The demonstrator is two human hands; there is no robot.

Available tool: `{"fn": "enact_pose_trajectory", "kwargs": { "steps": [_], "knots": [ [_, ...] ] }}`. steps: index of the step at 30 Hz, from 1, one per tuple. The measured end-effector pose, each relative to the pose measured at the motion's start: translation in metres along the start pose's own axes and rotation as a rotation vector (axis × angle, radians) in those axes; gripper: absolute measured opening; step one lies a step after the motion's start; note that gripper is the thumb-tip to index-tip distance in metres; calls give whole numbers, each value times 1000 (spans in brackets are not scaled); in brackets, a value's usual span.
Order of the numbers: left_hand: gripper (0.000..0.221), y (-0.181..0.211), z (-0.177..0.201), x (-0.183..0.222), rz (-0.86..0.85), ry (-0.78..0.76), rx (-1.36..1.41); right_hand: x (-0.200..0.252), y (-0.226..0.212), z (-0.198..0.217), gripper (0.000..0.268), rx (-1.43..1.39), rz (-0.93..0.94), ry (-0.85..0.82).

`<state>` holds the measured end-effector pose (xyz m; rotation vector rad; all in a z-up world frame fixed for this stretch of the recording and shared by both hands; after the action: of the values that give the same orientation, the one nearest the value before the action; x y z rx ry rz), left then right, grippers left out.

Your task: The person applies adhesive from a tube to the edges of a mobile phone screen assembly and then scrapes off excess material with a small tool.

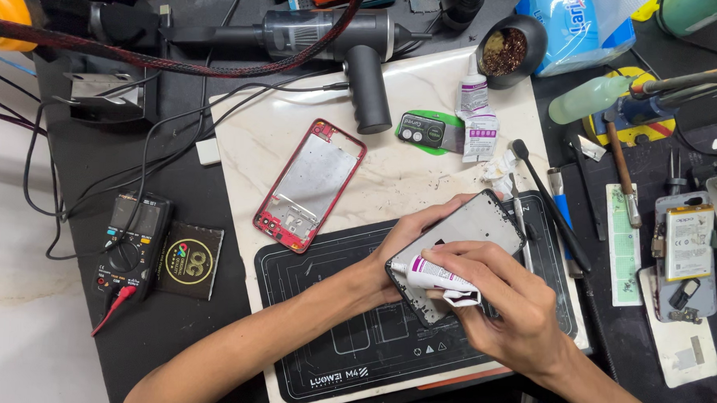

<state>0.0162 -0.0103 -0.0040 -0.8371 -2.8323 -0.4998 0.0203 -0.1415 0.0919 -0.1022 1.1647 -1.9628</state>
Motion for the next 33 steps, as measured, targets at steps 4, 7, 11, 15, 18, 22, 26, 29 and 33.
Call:
{"fn": "enact_pose_trajectory", "kwargs": {
  "steps": [4,7,11,15,18,22,26,29,33],
  "knots": [
    [46,0,1,0,-4,20,-7,1,0,0,39,8,-5,5],
    [46,0,2,0,-13,36,-12,0,0,0,39,7,-1,5],
    [46,1,-2,-1,-88,-11,23,1,-3,2,40,29,-3,9],
    [50,9,-9,2,-228,-79,18,0,-6,6,39,42,-3,23],
    [54,11,-13,3,-296,-28,-42,0,-7,6,40,58,3,39],
    [55,14,-15,2,-323,-83,-8,3,-6,6,44,50,39,0],
    [54,13,-15,5,-318,-115,-17,7,-6,5,46,55,44,-31],
    [54,13,-16,4,-307,-110,-13,8,-5,4,46,61,39,-31],
    [56,12,-16,3,-293,-67,-25,8,-6,4,47,59,44,-35]
  ]
}}
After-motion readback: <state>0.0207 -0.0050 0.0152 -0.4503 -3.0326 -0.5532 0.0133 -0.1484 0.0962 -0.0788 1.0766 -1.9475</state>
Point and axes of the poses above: each hand's wrist, its own x-axis away from the middle knuckle, its own z-axis out of the back of the hand, y = z × x, the point moved 2 cm from there along -x, towards the middle knuckle, and after that the axes turned 4 degrees about -x, right-handed, at the moved point
